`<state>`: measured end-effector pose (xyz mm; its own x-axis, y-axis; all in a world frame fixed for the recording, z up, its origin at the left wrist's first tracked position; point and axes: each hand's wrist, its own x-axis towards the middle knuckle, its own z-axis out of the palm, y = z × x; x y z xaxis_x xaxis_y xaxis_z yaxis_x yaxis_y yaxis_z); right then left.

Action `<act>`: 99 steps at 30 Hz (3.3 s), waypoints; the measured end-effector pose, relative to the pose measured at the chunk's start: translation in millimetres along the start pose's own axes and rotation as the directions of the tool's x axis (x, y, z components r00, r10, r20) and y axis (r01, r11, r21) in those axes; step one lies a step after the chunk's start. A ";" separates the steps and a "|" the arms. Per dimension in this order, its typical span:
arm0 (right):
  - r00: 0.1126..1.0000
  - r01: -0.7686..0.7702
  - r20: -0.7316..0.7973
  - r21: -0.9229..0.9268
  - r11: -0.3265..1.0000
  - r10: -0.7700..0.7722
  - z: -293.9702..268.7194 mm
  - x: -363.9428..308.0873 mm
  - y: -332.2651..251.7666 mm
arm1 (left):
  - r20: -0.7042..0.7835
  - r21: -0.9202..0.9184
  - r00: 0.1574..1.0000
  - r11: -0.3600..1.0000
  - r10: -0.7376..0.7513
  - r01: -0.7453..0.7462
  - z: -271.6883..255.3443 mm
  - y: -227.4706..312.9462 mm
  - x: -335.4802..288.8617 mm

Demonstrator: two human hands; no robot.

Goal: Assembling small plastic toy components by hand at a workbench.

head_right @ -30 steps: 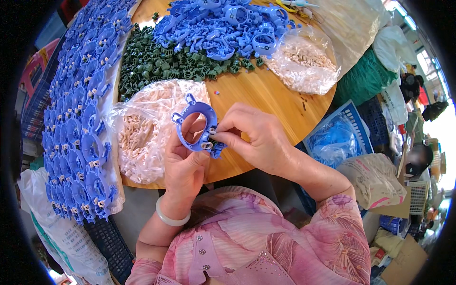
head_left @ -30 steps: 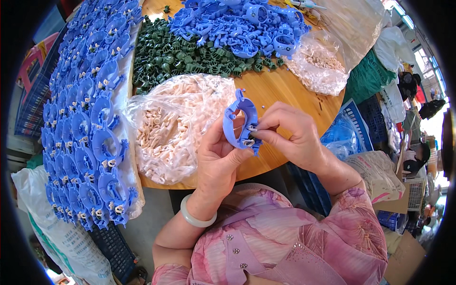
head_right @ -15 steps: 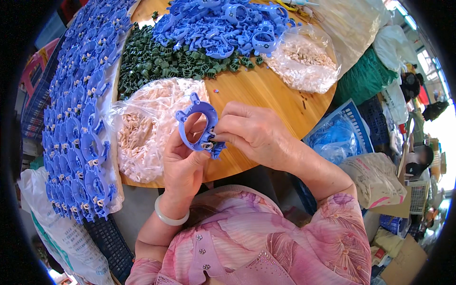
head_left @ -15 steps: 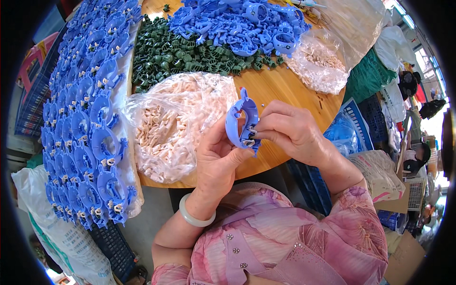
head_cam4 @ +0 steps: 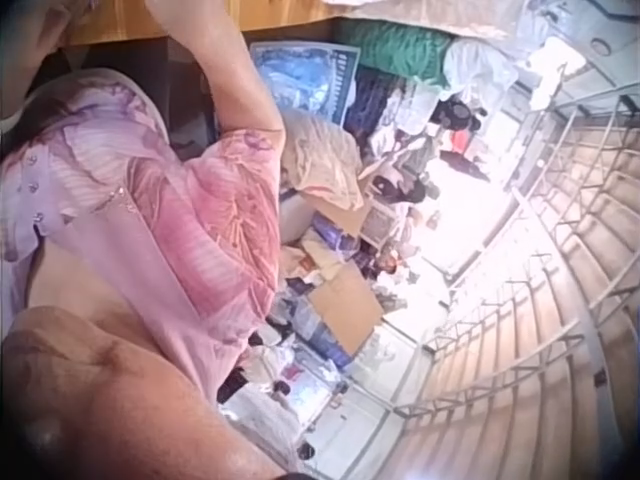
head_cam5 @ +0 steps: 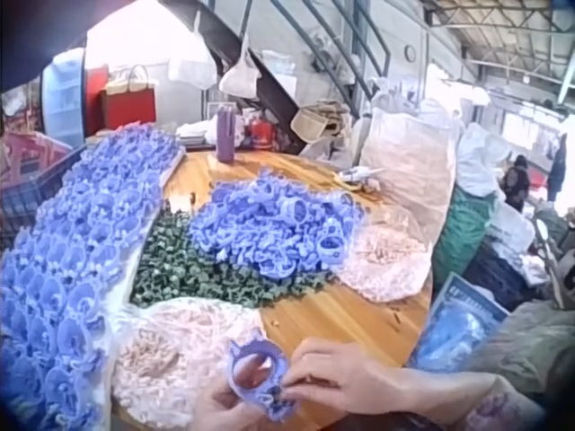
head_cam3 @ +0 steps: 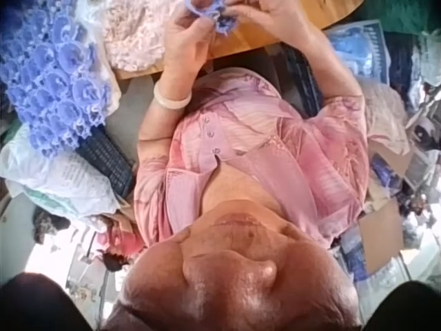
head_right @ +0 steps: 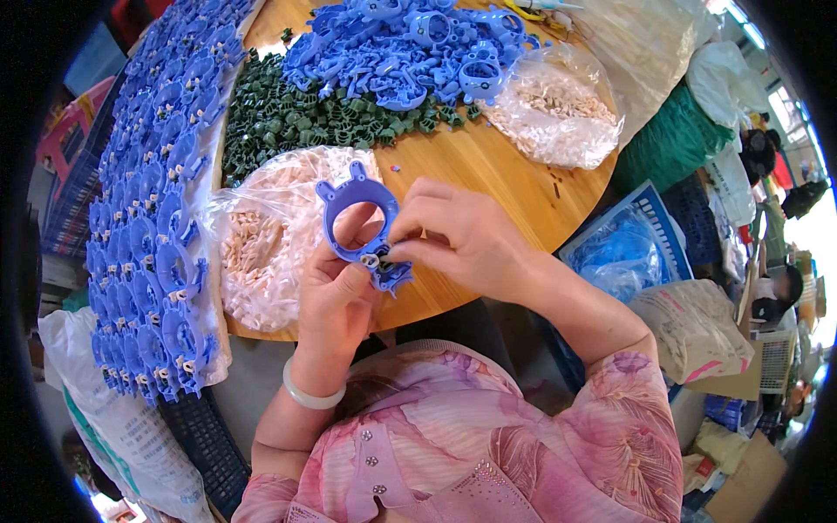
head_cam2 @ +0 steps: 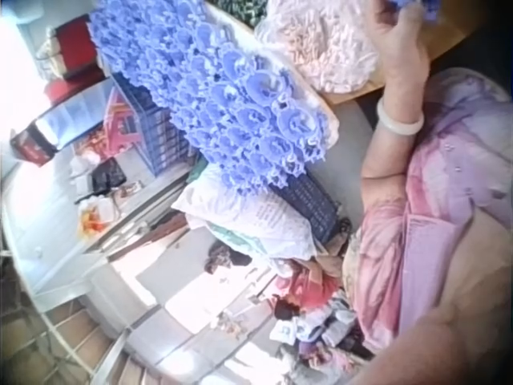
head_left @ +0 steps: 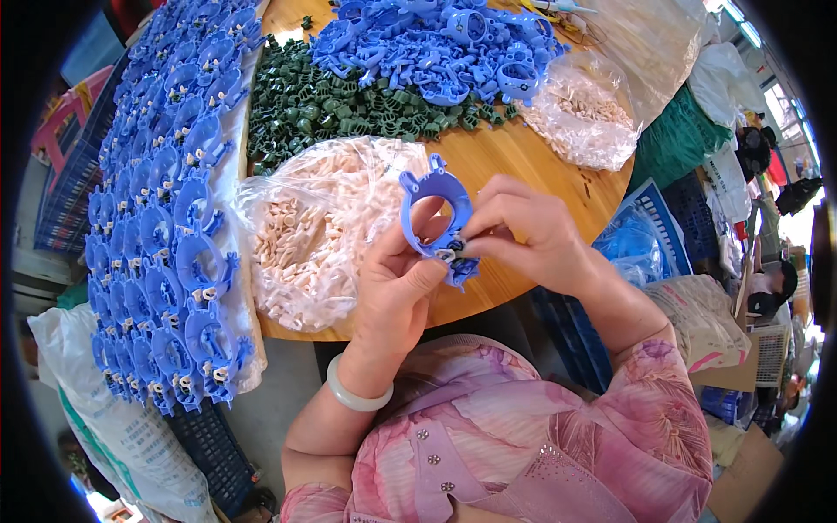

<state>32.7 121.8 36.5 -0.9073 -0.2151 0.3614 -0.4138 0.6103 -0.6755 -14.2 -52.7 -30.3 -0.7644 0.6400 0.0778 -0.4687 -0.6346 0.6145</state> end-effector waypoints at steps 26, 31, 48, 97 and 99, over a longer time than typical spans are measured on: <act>0.939 -0.275 -0.133 0.267 0.924 0.318 -20.8 -2.6 35.7 | 0.675 0.721 0.738 -0.191 -0.025 -0.666 62.8 15.8 4.1; 0.929 -0.305 -0.111 0.306 0.902 0.352 -23.9 -9.4 43.6 | 0.703 0.676 0.709 -0.259 -0.056 -0.691 59.2 1.9 5.4; 0.883 -0.467 0.231 0.508 0.723 0.408 -34.1 -20.3 50.9 | 0.226 0.890 0.962 0.370 0.153 -0.267 51.5 9.7 9.9; 0.965 -0.090 -0.262 -0.412 0.907 -0.023 -52.6 105.9 118.7 | -0.149 0.408 0.988 0.906 -0.052 0.109 20.4 0.0 18.5; 0.986 -0.096 -0.168 -0.489 0.867 0.014 -53.8 114.0 125.4 | -0.142 0.389 0.989 0.917 -0.039 0.092 21.6 -0.8 18.5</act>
<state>-118.6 214.8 27.5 -0.8875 -0.0754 0.4546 -0.2353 0.9224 -0.3064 -18.4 -31.0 -12.4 -0.8005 0.5965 -0.0581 -0.3278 -0.3546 0.8757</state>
